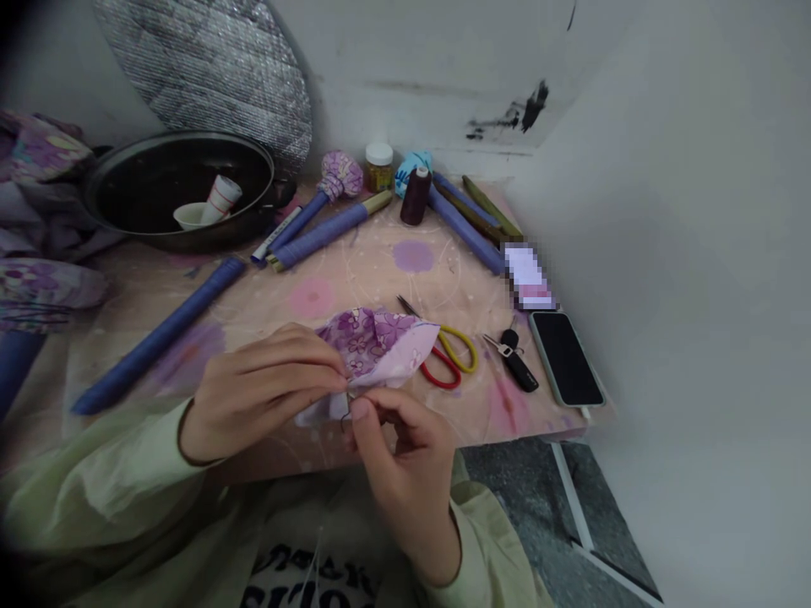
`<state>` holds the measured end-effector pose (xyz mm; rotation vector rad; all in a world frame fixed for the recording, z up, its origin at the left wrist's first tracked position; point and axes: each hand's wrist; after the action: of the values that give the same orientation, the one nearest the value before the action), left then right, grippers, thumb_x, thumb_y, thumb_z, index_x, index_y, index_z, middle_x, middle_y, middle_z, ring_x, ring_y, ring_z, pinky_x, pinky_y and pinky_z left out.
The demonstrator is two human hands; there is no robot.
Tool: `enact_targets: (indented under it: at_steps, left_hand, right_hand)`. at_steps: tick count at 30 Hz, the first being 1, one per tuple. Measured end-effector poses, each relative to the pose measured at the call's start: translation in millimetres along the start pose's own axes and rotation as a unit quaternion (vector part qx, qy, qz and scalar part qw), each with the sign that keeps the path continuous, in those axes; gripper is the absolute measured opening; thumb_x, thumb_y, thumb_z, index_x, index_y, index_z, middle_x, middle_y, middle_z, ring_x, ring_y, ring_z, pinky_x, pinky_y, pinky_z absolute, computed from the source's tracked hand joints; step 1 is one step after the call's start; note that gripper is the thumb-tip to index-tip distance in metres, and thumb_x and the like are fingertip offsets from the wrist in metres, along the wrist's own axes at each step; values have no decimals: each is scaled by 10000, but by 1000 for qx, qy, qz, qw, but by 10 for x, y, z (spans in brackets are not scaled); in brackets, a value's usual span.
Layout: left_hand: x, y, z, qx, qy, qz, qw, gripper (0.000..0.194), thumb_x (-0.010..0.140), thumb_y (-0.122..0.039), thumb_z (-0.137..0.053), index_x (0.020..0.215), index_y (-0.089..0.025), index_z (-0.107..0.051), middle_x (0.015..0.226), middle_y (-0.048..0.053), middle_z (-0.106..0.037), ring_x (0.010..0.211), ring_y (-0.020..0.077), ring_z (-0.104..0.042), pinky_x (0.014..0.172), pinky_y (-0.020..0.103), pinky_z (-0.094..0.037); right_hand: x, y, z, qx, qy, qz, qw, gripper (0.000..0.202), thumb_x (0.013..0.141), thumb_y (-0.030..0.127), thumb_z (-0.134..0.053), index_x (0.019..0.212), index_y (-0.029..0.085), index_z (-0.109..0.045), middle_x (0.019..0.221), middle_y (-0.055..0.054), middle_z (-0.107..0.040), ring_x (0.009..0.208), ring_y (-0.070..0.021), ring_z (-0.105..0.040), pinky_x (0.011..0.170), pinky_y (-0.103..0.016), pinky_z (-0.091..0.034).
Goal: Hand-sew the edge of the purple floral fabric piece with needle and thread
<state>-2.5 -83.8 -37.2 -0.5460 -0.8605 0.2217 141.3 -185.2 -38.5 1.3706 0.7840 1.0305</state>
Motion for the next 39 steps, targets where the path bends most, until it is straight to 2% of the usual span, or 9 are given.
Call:
enact_targets:
  at_steps: [6, 11, 13, 16, 18, 22, 28, 35, 39]
  left_hand:
    - [33, 9, 4, 7, -6, 5, 1000, 121, 867, -85, -601, 953, -157, -645, 927, 93, -720, 876, 171, -673, 818, 346, -549]
    - [91, 29, 59, -19, -16, 25, 999, 98, 828, -92, -664, 899, -158, -669, 884, 80, -736, 854, 160, -691, 786, 306, -563]
    - [108, 29, 73, -40, -16, 26, 999, 92, 817, -91, -677, 881, -156, -676, 842, 68, -739, 828, 156, -697, 772, 298, -564]
    - [117, 24, 85, -49, -26, 37, 998, 80, 812, -122, -690, 867, -180, -685, 797, 41, -740, 783, 153, -697, 747, 297, -568]
    - [113, 27, 93, -45, -31, 45, 997, 79, 812, -152, -696, 870, -204, -690, 790, 28, -740, 763, 156, -694, 724, 300, -574]
    - [103, 50, 109, -43, -35, 44, 997, 92, 811, -179, -701, 889, -227, -689, 803, 23, -745, 752, 160, -692, 703, 307, -580]
    - [112, 58, 114, -61, -24, 44, 997, 87, 807, -145, -700, 867, -206, -687, 797, 36, -740, 760, 161, -689, 725, 316, -569]
    - [132, 68, 121, -90, -26, 52, 994, 67, 809, -92, -681, 814, -158, -694, 771, 50, -730, 761, 154, -683, 731, 288, -558]
    - [125, 69, 117, -119, 21, 52, 991, 51, 800, -81, -687, 794, -130, -696, 756, 62, -730, 732, 148, -679, 711, 276, -557]
  right_hand:
    - [26, -36, 18, -27, 6, 1, 1000, 122, 845, 190, -608, 744, 193, -677, 544, 29, -645, 459, -101, -586, 449, -208, -477]
    - [292, 82, 302, -147, -74, 138, 977, 95, 820, 165, -647, 822, 230, -716, 809, -7, -711, 788, -154, -649, 738, -298, -519]
    - [487, 165, 388, -175, -5, 133, 975, 88, 827, 198, -645, 826, 230, -727, 828, -16, -715, 805, -167, -648, 744, -315, -515]
    - [768, 261, 397, -194, 180, 92, 960, 97, 810, 289, -663, 808, 231, -741, 806, -11, -736, 744, -164, -658, 694, -309, -525]
    - [890, 294, 346, -195, 271, 73, 940, 119, 808, 303, -659, 795, 230, -752, 782, -7, -738, 725, -156, -657, 687, -301, -530]
    - [963, 325, 253, -177, 328, 67, 926, 88, 776, 267, -685, 746, 219, -752, 772, -11, -734, 750, -153, -654, 691, -294, -526]
    - [932, 383, 201, -151, 321, 4, 935, 124, 787, 208, -622, 688, 184, -692, 680, 32, -675, 570, -79, -578, 514, -204, -446]
    - [951, 367, 116, -123, 284, 5, 951, 157, 825, 250, -570, 703, 170, -631, 601, 48, -568, 580, -86, -530, 528, -217, -411]
    - [1075, 338, 119, -106, 199, -7, 974, 213, 874, 275, -546, 697, 179, -615, 623, 43, -528, 575, -83, -471, 541, -229, -378]
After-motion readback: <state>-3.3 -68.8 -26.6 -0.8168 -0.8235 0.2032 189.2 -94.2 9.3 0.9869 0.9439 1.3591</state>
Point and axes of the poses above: each hand's wrist, its own x-axis towards the middle knuckle, its own z-axis out of the back of the hand, y = z × x
